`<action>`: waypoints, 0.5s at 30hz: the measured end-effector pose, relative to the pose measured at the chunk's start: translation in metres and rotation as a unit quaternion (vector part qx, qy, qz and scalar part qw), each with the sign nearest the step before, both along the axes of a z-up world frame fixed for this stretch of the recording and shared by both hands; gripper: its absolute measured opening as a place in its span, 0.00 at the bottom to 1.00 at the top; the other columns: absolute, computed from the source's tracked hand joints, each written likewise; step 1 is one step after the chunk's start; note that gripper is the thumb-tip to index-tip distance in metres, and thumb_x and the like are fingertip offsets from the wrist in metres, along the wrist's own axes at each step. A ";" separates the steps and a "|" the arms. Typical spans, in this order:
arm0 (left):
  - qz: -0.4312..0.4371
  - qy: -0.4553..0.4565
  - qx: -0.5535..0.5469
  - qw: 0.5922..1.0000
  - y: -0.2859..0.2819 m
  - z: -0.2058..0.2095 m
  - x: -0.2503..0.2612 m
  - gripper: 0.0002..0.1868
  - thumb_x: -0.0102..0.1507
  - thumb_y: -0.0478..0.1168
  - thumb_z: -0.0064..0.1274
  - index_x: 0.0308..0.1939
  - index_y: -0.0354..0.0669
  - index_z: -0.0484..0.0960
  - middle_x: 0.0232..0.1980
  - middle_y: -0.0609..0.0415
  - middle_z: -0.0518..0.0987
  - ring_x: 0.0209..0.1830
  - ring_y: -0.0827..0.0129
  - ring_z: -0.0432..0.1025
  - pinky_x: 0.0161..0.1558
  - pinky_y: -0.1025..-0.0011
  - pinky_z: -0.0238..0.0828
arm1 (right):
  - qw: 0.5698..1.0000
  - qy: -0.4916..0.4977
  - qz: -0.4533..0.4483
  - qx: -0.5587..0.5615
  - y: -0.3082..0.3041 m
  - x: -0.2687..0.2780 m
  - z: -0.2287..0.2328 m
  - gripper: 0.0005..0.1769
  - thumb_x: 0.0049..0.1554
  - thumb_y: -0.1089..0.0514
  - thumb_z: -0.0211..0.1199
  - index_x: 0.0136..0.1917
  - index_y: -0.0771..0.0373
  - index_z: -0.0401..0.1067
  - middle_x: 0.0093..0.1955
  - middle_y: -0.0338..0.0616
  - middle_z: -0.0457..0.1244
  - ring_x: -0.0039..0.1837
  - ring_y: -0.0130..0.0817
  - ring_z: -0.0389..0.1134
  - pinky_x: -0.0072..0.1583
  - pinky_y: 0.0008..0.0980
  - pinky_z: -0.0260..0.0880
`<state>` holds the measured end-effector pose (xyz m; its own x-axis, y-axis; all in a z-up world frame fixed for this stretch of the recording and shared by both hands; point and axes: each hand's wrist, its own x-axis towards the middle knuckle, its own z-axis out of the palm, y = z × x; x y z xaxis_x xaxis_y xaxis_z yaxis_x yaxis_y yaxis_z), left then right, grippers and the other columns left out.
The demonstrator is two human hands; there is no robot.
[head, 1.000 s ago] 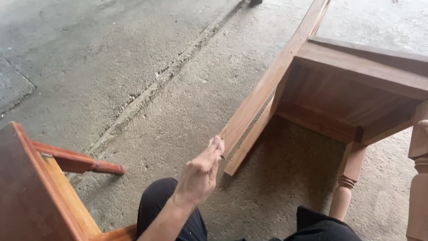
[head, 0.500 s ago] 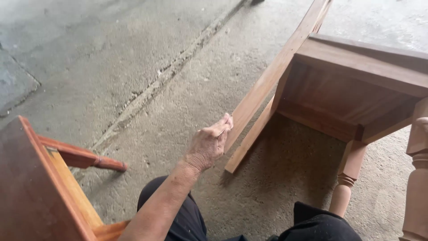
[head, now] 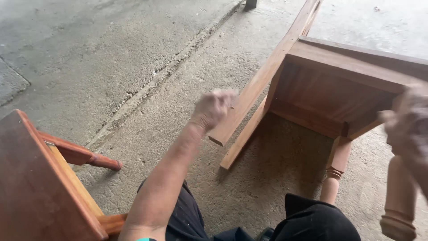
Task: Sanding the legs and frame of a wooden chair with sandpaper.
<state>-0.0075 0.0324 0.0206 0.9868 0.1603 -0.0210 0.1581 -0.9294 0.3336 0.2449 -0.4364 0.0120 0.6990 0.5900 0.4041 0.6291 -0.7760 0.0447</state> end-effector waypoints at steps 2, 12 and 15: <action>0.129 -0.142 -0.302 0.934 0.009 0.025 -0.003 0.23 0.74 0.50 0.31 0.64 0.49 0.77 0.40 0.48 0.85 0.21 0.71 0.68 0.18 0.72 0.67 | 1.000 -0.002 -0.002 -0.010 0.089 -0.094 0.021 0.19 0.60 0.51 0.69 0.53 0.67 0.69 0.41 0.51 0.67 0.43 0.39 0.65 0.45 0.38 0.69; 0.330 -0.198 -0.842 0.379 -0.112 0.022 -0.063 0.27 0.69 0.59 0.39 0.59 0.44 0.78 0.48 0.52 0.83 0.49 0.68 0.77 0.49 0.67 0.77 | 0.729 0.490 0.319 0.356 0.263 -0.254 0.037 0.36 0.65 0.42 0.49 0.79 0.64 0.56 0.73 0.54 0.62 0.75 0.40 0.62 0.72 0.42 0.63; 0.289 -0.201 -0.850 0.393 -0.130 -0.020 -0.068 0.25 0.69 0.57 0.40 0.56 0.44 0.79 0.45 0.55 0.82 0.46 0.70 0.76 0.46 0.65 0.75 | 0.592 0.652 0.099 0.464 0.273 -0.254 0.039 0.32 0.68 0.44 0.50 0.68 0.75 0.69 0.62 0.57 0.71 0.64 0.42 0.70 0.67 0.42 0.72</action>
<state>-0.0754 -0.0979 0.0011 0.7748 0.4513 -0.4427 -0.2033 0.8410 0.5015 -0.0094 -0.1637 0.0510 0.7275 0.6598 -0.1881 -0.2576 0.0086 -0.9662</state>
